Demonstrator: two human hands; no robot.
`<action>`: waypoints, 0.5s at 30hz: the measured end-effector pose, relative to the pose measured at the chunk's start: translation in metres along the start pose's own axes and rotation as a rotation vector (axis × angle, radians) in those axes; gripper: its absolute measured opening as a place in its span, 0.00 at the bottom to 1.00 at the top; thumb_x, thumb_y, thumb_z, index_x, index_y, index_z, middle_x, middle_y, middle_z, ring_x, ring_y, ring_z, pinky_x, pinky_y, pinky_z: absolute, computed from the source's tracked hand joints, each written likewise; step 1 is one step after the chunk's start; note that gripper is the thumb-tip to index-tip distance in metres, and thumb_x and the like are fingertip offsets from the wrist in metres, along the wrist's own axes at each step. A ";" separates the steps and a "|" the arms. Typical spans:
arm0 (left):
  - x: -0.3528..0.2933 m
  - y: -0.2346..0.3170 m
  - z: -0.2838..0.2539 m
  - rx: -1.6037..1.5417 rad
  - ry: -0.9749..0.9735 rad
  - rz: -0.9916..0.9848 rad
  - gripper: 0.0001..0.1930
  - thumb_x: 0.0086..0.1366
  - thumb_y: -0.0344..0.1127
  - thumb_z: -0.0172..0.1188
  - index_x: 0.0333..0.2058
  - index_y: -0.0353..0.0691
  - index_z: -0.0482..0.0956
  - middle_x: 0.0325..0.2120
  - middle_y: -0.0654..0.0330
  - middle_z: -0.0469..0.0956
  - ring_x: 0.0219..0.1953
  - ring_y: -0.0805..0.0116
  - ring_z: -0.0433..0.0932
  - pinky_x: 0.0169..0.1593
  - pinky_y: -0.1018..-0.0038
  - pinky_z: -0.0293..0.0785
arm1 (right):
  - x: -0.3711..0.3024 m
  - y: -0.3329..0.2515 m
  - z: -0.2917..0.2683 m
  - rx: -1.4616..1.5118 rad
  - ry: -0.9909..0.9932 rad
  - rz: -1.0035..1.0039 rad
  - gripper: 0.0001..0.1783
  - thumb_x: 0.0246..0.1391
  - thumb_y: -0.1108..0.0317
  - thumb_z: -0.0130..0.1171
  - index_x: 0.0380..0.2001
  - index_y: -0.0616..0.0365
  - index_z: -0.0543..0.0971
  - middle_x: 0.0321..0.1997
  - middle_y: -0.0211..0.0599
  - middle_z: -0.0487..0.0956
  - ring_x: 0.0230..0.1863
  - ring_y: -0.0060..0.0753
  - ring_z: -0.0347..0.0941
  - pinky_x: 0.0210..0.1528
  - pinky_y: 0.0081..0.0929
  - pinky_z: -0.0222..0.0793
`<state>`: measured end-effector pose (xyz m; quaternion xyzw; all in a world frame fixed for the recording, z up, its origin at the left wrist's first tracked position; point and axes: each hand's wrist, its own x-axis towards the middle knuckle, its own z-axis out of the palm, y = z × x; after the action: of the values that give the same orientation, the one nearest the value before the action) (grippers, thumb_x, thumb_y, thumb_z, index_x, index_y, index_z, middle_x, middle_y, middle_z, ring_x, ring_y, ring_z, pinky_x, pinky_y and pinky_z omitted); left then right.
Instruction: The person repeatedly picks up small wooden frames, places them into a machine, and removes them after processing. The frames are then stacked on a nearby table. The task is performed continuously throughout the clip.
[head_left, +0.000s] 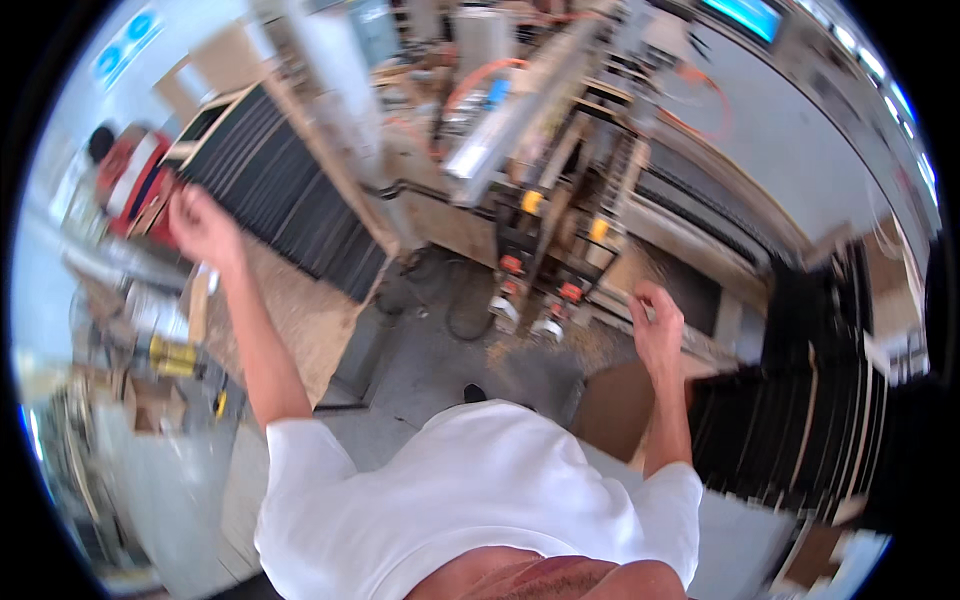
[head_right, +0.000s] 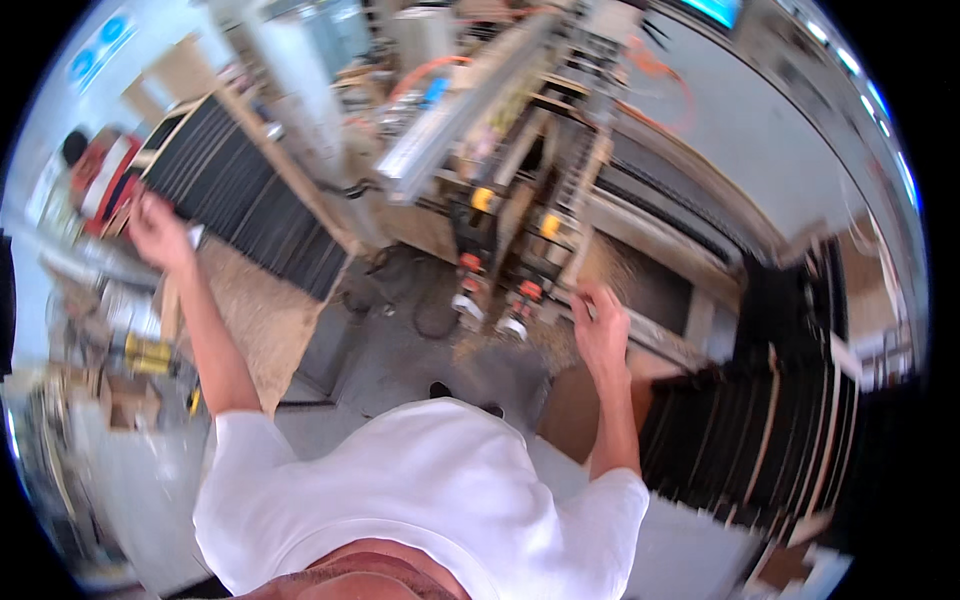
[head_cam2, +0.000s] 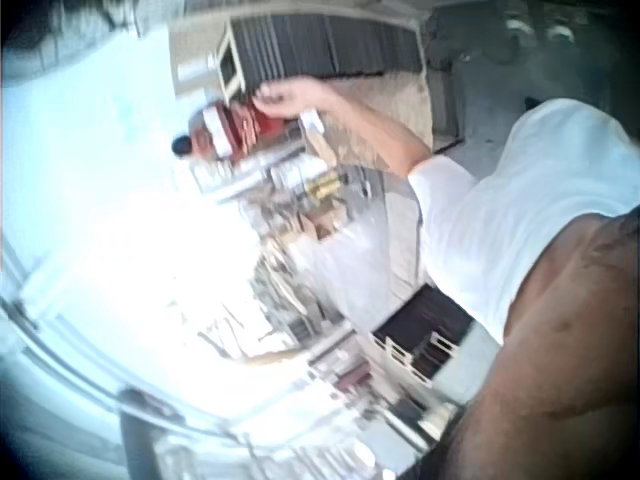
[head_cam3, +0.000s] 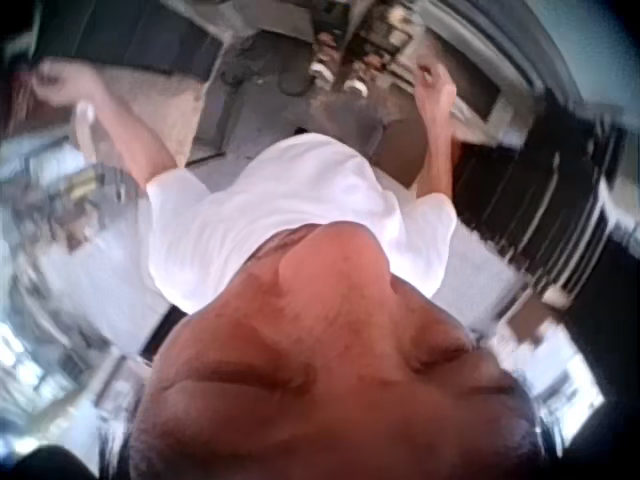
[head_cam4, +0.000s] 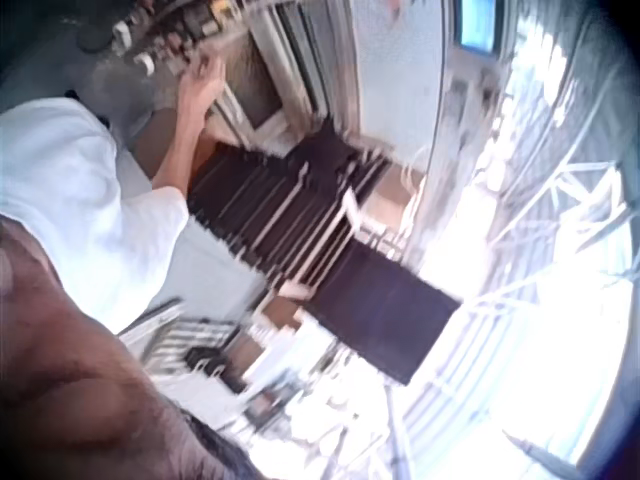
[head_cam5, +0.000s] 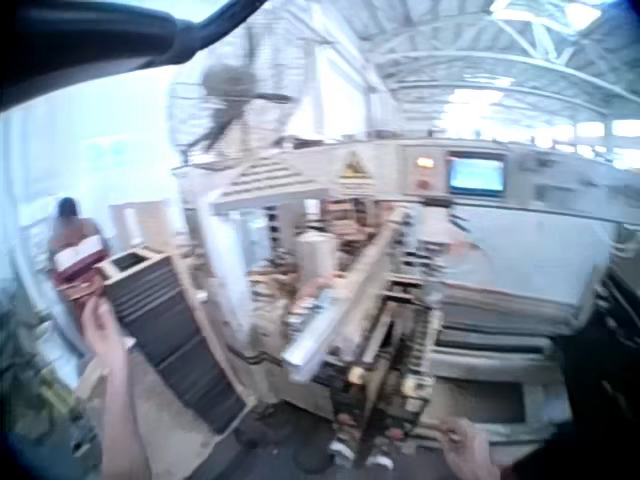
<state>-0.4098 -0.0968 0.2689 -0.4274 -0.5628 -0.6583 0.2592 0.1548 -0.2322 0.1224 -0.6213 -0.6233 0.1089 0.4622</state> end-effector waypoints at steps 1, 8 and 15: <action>-0.028 0.032 0.005 -0.406 -0.003 -0.150 0.16 0.67 0.31 0.52 0.49 0.26 0.69 0.40 0.50 0.78 0.42 0.66 0.78 0.47 0.74 0.74 | 0.000 -0.012 -0.022 -0.049 0.051 -0.029 0.07 0.46 0.76 0.62 0.31 0.61 0.77 0.36 0.45 0.79 0.37 0.44 0.77 0.41 0.33 0.71; -0.148 0.295 -0.025 -1.107 -0.802 0.546 0.10 0.57 0.21 0.52 0.38 0.36 0.76 0.35 0.52 0.77 0.34 0.59 0.79 0.39 0.69 0.76 | -0.025 -0.102 -0.161 -0.480 0.385 -0.304 0.12 0.40 0.78 0.66 0.32 0.58 0.77 0.44 0.37 0.78 0.47 0.43 0.73 0.49 0.35 0.68; -0.192 0.436 -0.080 -2.083 -0.724 0.361 0.06 0.59 0.33 0.55 0.26 0.39 0.77 0.30 0.58 0.78 0.29 0.59 0.78 0.33 0.67 0.78 | -0.065 -0.144 -0.247 -1.142 0.574 -0.010 0.14 0.50 0.65 0.63 0.40 0.56 0.78 0.52 0.42 0.76 0.57 0.44 0.68 0.59 0.36 0.61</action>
<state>0.0229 -0.3014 0.3308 -0.6780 0.2915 -0.5978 -0.3130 0.2205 -0.4267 0.3314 -0.7712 -0.4374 -0.4135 0.2072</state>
